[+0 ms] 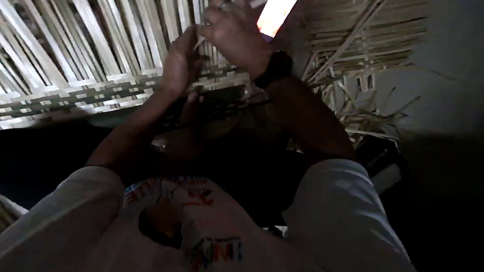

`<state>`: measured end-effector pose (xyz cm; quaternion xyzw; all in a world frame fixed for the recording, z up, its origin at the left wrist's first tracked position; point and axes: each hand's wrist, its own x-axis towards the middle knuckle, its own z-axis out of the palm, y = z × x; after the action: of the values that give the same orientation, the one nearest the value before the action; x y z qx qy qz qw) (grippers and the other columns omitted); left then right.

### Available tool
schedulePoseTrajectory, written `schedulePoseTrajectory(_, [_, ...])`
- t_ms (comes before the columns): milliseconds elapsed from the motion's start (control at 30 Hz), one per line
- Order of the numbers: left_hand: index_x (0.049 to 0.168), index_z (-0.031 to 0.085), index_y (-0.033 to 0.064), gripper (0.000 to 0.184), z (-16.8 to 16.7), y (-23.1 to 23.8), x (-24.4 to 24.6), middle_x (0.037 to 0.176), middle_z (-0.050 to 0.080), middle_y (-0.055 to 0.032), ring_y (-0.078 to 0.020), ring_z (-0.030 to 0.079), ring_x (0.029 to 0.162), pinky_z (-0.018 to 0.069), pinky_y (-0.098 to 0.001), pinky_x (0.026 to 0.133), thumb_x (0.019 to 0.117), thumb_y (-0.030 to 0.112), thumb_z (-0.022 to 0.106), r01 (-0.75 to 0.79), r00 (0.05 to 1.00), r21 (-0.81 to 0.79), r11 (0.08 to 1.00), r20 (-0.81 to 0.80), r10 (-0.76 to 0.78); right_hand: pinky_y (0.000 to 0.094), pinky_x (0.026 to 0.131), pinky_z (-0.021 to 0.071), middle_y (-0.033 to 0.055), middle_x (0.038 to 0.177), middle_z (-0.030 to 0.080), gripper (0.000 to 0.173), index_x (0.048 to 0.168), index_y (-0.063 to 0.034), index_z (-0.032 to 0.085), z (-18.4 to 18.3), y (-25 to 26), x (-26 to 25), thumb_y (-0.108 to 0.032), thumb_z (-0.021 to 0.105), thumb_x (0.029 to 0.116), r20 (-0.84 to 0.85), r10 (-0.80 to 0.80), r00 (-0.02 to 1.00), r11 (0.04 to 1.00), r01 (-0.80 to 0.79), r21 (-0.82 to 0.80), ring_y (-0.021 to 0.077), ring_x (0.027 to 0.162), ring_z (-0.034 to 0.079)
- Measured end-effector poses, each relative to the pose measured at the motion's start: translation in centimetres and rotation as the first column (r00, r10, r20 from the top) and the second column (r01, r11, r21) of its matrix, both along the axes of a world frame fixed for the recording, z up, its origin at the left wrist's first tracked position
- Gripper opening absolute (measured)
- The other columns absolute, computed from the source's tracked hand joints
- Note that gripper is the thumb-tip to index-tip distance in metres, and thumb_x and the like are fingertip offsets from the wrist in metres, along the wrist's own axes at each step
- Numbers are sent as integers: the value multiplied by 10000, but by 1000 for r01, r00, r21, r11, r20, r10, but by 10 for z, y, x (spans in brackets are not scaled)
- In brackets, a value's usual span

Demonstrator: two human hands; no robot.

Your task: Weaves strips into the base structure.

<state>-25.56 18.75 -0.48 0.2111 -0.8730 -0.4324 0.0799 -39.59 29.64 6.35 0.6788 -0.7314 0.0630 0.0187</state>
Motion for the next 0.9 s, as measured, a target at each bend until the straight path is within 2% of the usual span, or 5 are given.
schedulePoseTrajectory(133, [1438, 503, -30, 480, -28, -33, -37, 1260, 648, -231, -277, 666, 1110, 532, -445, 986, 1024, 199, 581, -280, 960, 281, 918, 95, 263, 516, 1185, 353, 144, 1298, 690, 282, 1121, -60, 771, -10, 8, -18, 6, 520, 1012, 216, -73, 974, 968, 121, -218, 343, 1340, 560])
schedulePoseTrajectory(233, [1363, 557, 9, 368, -37, -36, -37, 1104, 650, -105, -128, 649, 912, 560, -325, 842, 1092, 250, 492, -305, 944, 532, 790, 61, 323, 359, 1068, 504, 198, 1327, 659, 337, 1338, 22, 640, -38, 12, -40, -59, 502, 1041, 631, -338, 698, 897, 443, -9, 261, 1216, 654])
schedulePoseTrajectory(400, [1102, 556, 89, 299, -26, -29, -34, 829, 596, 14, -93, 611, 710, 561, -289, 699, 1124, 335, 388, -305, 911, 784, 540, 75, 405, 408, 1122, 446, 241, 1392, 600, 471, 1461, 60, 498, -75, -10, -61, -88, 574, 1020, 761, -463, 454, 823, 539, 179, 304, 1298, 586])
schedulePoseTrajectory(633, [1150, 595, 142, 205, -20, -59, -21, 853, 641, 80, 23, 561, 639, 494, -138, 571, 1021, 36, 476, -60, 992, 724, 687, 118, -38, 307, 792, 577, 91, 1019, 697, 363, 1258, 55, 584, -59, 25, -73, -48, 689, 926, 954, -220, 204, 917, 376, 131, 116, 869, 668])
schedulePoseTrajectory(900, [1057, 598, 164, 234, -25, -72, -21, 832, 649, 112, 55, 556, 621, 483, -107, 559, 1020, -16, 453, 74, 982, 710, 700, 68, -173, 398, 904, 519, 108, 1051, 670, 548, 1391, -1, 528, -57, 37, -53, -374, 214, 1138, 973, -106, -204, 813, 546, 203, 177, 976, 629])
